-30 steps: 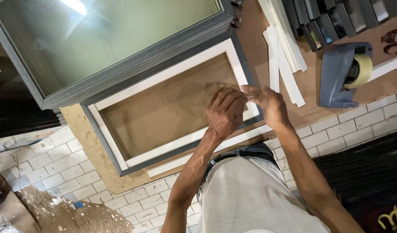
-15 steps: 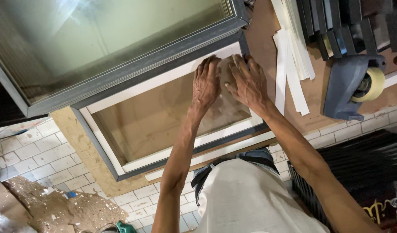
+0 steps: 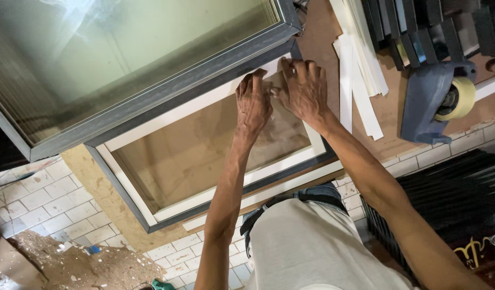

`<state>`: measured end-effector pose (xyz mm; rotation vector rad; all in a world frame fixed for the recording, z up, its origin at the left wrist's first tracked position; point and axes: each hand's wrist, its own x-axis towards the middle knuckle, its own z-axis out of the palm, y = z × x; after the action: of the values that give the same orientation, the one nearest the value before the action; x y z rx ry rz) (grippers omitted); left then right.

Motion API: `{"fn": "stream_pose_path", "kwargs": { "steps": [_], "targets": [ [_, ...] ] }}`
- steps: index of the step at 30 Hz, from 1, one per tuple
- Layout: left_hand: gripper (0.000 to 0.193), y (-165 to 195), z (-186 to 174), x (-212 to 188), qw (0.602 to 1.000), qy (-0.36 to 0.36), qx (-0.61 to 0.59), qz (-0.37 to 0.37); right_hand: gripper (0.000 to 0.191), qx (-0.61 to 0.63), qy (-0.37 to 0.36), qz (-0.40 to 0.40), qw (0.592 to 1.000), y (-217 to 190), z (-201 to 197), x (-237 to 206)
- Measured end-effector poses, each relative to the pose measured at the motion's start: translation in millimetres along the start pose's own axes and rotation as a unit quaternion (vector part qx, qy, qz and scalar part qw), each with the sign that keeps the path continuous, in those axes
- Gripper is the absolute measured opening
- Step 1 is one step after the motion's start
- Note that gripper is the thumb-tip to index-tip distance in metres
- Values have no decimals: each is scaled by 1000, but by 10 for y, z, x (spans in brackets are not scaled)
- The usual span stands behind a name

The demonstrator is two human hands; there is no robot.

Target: The person assembles a picture frame by placing white plastic strips along the inner edges of a gray frame, pressing them into place, and wiping the surface with a cloth. The person repeatedly adjusts and secures the strips around the frame perimeter.

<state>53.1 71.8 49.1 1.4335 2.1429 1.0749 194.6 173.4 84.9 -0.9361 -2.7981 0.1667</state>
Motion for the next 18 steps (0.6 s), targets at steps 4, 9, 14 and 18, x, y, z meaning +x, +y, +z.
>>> {"fn": "stream_pose_path", "kwargs": {
  "steps": [4,9,14,18],
  "targets": [
    [55,-41,21,-13,1000,2,-19,-6,67,-17,-11,9,1000,82,82,109],
    [55,39,-27,12,1000,7,-3,9,68,-14,2,-8,1000,66,13,62],
    [30,179,-85,99,998,48,-51,1,62,35,35,-17,999,-25,-101,-117],
    [12,224,-14,273,982,-7,-156,-104,53,55,32,-23,998,-20,-113,-159]
  ]
}}
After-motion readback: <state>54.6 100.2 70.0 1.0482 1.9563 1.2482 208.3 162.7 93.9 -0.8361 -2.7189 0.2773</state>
